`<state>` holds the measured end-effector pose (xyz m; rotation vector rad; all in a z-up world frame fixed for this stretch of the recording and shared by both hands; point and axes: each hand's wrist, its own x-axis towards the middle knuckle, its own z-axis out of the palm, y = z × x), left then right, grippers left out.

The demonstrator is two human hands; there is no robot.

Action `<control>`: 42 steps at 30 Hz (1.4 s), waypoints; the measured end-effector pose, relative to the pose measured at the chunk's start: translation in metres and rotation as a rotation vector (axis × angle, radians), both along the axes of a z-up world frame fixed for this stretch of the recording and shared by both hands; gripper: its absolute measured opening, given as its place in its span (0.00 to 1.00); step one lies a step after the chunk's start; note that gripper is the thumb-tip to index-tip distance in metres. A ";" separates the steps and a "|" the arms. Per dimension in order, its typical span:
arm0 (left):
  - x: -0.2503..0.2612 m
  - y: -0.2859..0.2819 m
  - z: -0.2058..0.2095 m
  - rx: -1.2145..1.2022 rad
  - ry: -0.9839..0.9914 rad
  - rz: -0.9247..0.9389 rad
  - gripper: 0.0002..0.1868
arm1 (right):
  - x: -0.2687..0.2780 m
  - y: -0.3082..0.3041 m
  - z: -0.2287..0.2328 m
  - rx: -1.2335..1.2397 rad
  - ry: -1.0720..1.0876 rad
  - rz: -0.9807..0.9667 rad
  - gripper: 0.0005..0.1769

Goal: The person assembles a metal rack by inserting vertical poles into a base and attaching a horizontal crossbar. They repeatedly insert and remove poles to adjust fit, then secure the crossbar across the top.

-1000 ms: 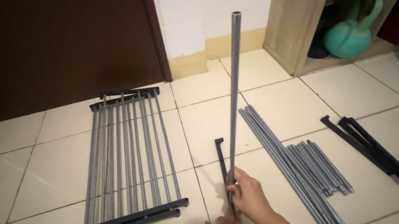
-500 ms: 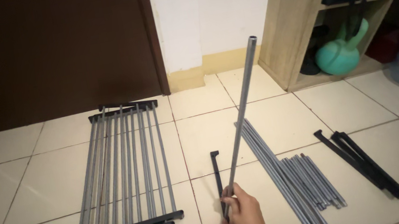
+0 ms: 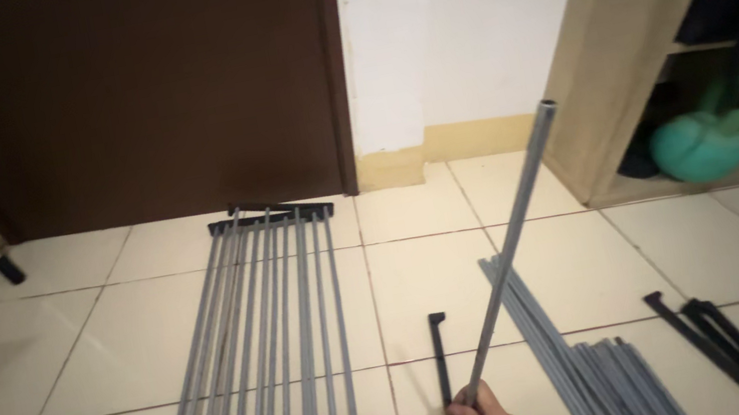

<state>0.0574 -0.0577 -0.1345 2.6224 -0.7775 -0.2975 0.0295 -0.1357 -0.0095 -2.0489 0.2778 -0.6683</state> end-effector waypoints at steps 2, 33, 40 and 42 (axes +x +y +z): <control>0.004 0.013 0.005 -0.006 0.064 -0.018 0.27 | 0.003 0.005 -0.001 -0.011 0.022 0.001 0.05; 0.043 -0.015 0.026 -0.159 0.058 0.049 0.42 | 0.036 -0.053 -0.038 0.048 0.230 0.567 0.08; -0.003 0.030 0.069 -0.300 0.149 0.135 0.46 | 0.000 -0.013 0.027 0.023 0.078 0.296 0.16; -0.035 0.043 0.071 -0.337 0.138 0.151 0.48 | -0.020 -0.002 0.045 0.097 0.186 0.202 0.09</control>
